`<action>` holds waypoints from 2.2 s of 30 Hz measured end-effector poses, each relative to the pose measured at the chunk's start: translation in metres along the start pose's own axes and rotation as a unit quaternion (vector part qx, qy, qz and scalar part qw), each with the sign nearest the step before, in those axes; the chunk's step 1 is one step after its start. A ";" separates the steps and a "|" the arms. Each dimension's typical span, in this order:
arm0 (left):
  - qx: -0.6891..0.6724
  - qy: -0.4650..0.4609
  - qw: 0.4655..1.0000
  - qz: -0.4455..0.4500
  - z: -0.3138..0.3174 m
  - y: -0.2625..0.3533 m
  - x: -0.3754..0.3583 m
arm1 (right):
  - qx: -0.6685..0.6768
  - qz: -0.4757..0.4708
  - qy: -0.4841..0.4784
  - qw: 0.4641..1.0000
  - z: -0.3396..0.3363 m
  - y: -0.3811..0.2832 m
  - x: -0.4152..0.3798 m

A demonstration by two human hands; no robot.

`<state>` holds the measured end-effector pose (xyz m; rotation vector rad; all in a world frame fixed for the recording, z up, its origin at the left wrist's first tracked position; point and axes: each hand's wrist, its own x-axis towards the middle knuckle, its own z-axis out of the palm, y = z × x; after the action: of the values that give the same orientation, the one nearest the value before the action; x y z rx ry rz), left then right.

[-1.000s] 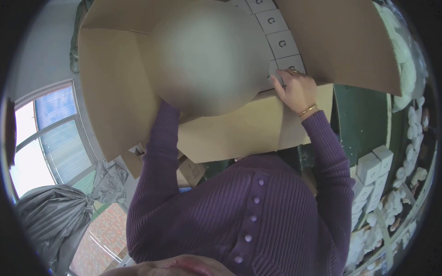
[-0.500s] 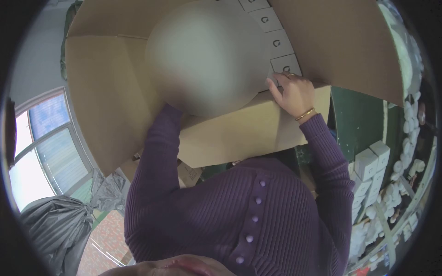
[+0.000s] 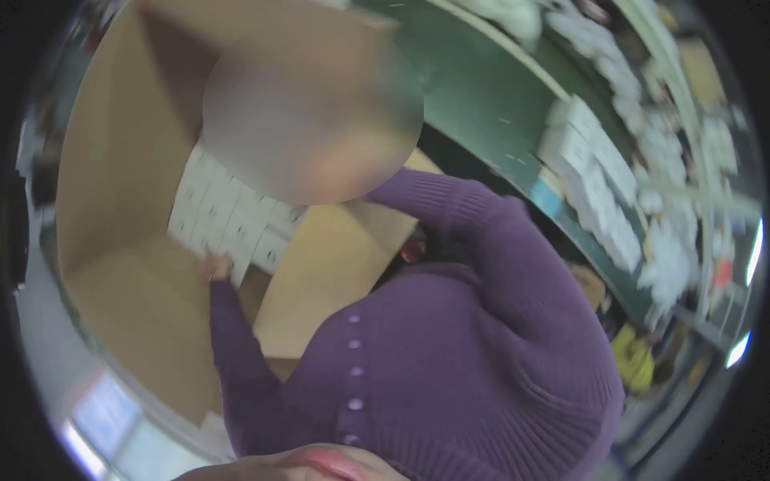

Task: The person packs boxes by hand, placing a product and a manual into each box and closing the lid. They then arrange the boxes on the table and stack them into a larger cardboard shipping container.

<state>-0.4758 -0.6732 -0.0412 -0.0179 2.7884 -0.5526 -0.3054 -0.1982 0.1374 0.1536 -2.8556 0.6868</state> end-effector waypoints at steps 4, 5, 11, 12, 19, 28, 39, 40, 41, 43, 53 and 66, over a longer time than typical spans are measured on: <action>-0.179 -0.142 0.973 0.027 -0.121 0.027 -0.031 | 0.071 -0.133 0.159 0.976 -0.013 0.008 -0.025; -0.288 -0.177 0.940 0.039 -0.160 0.029 -0.064 | 0.102 -0.155 0.193 0.963 -0.019 0.009 -0.036; -0.468 -0.009 0.873 0.140 -0.250 0.094 -0.213 | -0.019 0.164 0.152 0.974 -0.102 0.120 -0.186; -0.474 0.037 0.866 0.155 -0.253 0.103 -0.234 | -0.057 0.263 0.156 0.950 -0.115 0.143 -0.218; -0.415 0.132 0.876 0.207 -0.241 0.202 -0.334 | -0.226 0.786 -0.022 0.575 -0.196 0.267 -0.375; -0.205 0.074 0.975 0.040 -0.244 0.201 -0.351 | -0.096 0.685 -0.054 0.720 -0.201 0.287 -0.387; -0.153 0.187 0.964 -0.111 -0.152 0.138 -0.348 | 0.337 0.088 -0.023 0.937 -0.239 0.002 -0.114; -0.151 0.227 0.955 -0.115 -0.144 0.139 -0.344 | 0.361 0.054 -0.045 0.930 -0.226 -0.023 -0.081; -0.149 0.268 0.944 -0.120 -0.136 0.141 -0.340 | 0.385 0.021 -0.067 0.920 -0.212 -0.049 -0.050; -0.164 0.300 0.932 -0.121 -0.127 0.139 -0.339 | 0.429 0.019 -0.115 0.896 -0.157 -0.090 0.007; -0.251 0.356 0.899 -0.050 -0.104 0.132 -0.339 | 0.396 0.307 -0.484 0.717 0.086 -0.222 0.107; -0.338 0.390 0.856 -0.027 -0.099 0.135 -0.336 | 0.075 0.213 -0.543 0.809 0.182 -0.243 0.073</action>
<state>-0.1769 -0.4881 0.0915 -0.0258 3.6144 0.5949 -0.3717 -0.5010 0.1013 -0.1473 -3.9978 1.2201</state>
